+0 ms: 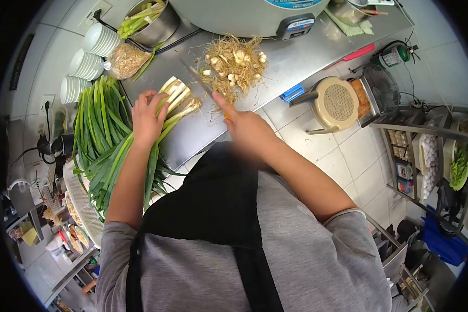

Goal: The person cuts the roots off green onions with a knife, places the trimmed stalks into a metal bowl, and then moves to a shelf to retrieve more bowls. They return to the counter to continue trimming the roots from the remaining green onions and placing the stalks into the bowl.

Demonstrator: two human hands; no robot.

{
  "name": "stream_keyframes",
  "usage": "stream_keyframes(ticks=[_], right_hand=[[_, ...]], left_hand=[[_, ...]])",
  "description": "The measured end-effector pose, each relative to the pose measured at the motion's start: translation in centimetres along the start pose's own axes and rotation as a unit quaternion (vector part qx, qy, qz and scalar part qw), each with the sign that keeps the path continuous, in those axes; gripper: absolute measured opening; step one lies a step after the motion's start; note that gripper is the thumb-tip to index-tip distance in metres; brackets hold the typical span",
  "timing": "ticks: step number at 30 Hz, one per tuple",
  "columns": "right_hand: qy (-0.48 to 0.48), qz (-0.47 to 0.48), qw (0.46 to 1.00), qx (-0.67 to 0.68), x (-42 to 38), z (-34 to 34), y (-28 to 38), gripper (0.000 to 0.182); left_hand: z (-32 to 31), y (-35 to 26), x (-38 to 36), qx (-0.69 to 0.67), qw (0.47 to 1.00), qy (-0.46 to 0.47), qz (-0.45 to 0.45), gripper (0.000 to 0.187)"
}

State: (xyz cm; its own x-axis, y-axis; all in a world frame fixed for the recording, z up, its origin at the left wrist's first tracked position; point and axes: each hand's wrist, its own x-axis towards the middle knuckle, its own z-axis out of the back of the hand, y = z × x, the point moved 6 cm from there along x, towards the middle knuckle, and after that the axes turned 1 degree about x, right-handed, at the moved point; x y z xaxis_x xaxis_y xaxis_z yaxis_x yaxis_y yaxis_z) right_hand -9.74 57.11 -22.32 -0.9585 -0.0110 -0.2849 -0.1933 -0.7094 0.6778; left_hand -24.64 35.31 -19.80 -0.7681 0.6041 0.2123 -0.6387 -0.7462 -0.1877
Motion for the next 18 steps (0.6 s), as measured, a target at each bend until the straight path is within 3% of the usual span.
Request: stream_keyframes(ticks=[3, 6, 8, 9, 14, 18], right_hand=[[0.06, -0.019, 0.998, -0.006, -0.8, -1.1, -0.5, 0.076], [0.082, -0.041, 0.996, -0.014, -0.5, -2.2, -2.5, 0.077], [0.08, -0.034, 0.996, -0.006, -0.5, -2.2, -3.0, 0.077], [0.074, -0.031, 0.997, 0.002, -0.4, -2.2, -3.2, 0.077], [0.064, -0.014, 0.998, 0.021, 0.0, -2.0, -3.4, 0.077], [0.055, -0.008, 0.998, 0.014, 0.3, -2.1, -3.2, 0.077]], left_hand=[[-1.3, -0.3, 0.5, 0.092, 0.995, 0.05, -0.002, 0.039], [-1.6, -0.9, 0.5, 0.142, 0.989, 0.021, 0.027, 0.038], [-1.0, -2.4, 0.3, 0.17, 0.985, -0.023, -0.017, 0.046], [-0.8, -3.1, 0.0, 0.197, 0.98, 0.013, 0.003, 0.057], [-1.3, -3.4, -0.9, 0.116, 0.992, 0.045, -0.008, 0.072], [-0.8, -3.8, -1.6, 0.069, 0.997, -0.013, -0.025, 0.071]])
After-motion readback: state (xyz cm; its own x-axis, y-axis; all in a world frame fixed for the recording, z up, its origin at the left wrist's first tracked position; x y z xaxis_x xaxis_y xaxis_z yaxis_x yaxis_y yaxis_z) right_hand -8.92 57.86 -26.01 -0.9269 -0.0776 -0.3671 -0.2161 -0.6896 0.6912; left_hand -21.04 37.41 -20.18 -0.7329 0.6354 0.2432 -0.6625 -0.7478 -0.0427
